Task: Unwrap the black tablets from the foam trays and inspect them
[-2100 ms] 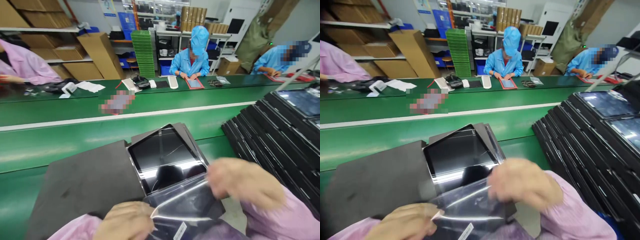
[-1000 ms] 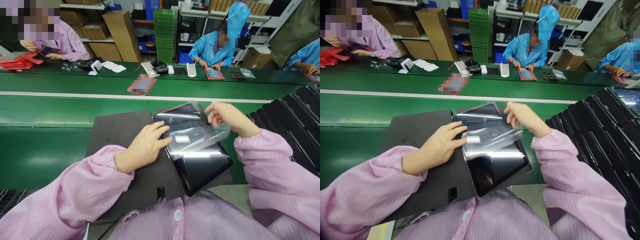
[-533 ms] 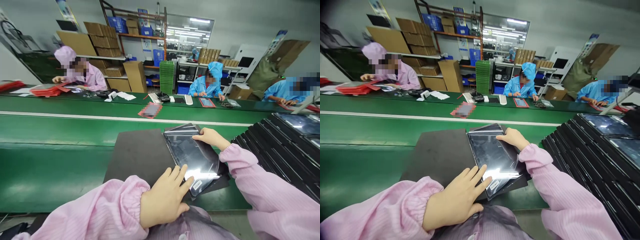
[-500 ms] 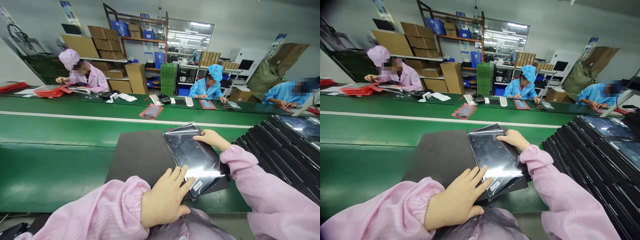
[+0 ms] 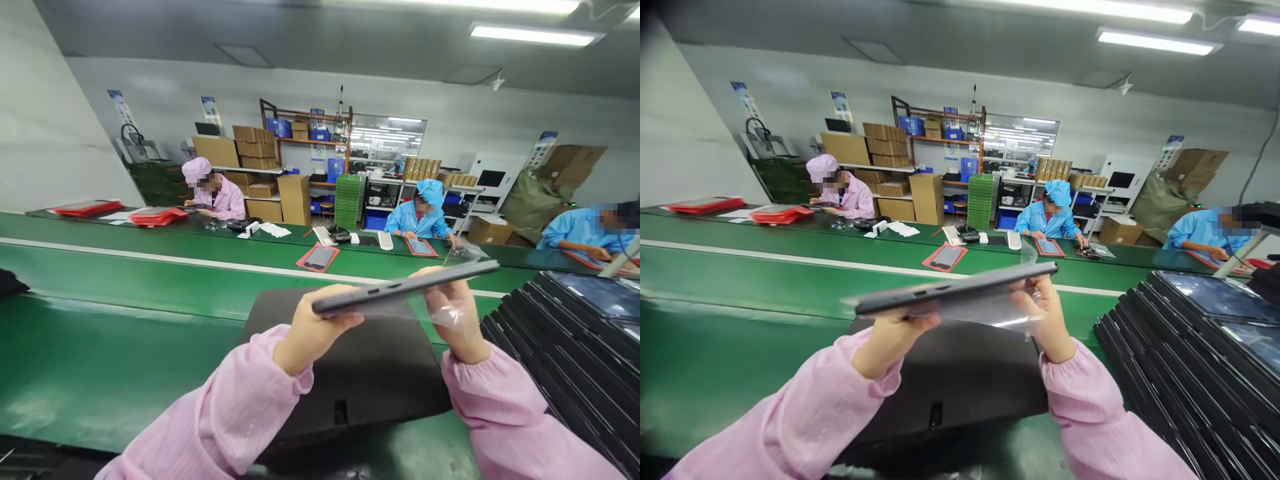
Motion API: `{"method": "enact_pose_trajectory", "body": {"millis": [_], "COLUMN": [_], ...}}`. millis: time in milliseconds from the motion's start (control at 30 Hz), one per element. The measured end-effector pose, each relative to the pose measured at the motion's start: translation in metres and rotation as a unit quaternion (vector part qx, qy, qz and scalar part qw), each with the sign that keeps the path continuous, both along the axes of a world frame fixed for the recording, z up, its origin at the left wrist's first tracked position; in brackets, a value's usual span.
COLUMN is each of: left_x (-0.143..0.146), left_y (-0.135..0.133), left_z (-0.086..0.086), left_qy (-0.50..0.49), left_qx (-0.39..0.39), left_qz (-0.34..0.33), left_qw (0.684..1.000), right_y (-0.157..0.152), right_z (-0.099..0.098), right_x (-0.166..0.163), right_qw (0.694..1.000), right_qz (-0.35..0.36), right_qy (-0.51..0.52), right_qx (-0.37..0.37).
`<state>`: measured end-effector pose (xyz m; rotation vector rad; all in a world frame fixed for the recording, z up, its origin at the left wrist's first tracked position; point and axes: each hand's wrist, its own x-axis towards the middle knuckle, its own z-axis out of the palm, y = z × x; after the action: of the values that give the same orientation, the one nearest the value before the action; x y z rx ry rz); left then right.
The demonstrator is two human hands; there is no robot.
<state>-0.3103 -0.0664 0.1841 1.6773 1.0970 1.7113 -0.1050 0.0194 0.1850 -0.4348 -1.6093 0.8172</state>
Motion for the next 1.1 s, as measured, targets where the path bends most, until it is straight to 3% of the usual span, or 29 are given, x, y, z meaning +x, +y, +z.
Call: {"method": "enact_pose_trajectory", "body": {"millis": [100, 200, 433, 867, 967, 1033, 1100], "left_x": [-0.001, -0.009, -0.015, -0.017, -0.017, -0.017, -0.018], "left_y": [-0.005, -0.007, -0.008, -0.008, -0.009, -0.008, -0.008], "left_z": [-0.009, -0.024, -0.031, -0.031, -0.031, -0.032, -0.034], "left_qy": [0.046, 0.102, 0.139, 0.165, 0.17, 0.171, 0.173], "left_qx": [0.009, 0.0, 0.009, 0.068, 0.092, 0.101, 0.108], "left_qz": [0.011, -0.019, -0.044, -0.054, -0.056, -0.057, -0.063], "left_qw": [0.999, 0.995, 0.989, 0.982, 0.98, 0.978, 0.977], "right_y": [-0.007, -0.021, -0.03, -0.03, -0.034, -0.038, -0.044], "right_z": [-0.009, -0.011, -0.012, -0.015, -0.016, -0.015, -0.011], "right_x": [-0.007, -0.011, -0.012, -0.009, -0.01, -0.009, -0.006], "right_qw": [0.995, 0.988, 0.982, 0.976, 0.984, 0.984, 0.957], "right_qz": [0.094, 0.143, 0.153, 0.199, 0.15, 0.048, -0.079], "right_qy": [0.027, 0.048, 0.059, 0.042, 0.023, 0.038, 0.039], "right_qx": [0.005, 0.044, 0.09, 0.078, 0.096, 0.166, 0.278]}}
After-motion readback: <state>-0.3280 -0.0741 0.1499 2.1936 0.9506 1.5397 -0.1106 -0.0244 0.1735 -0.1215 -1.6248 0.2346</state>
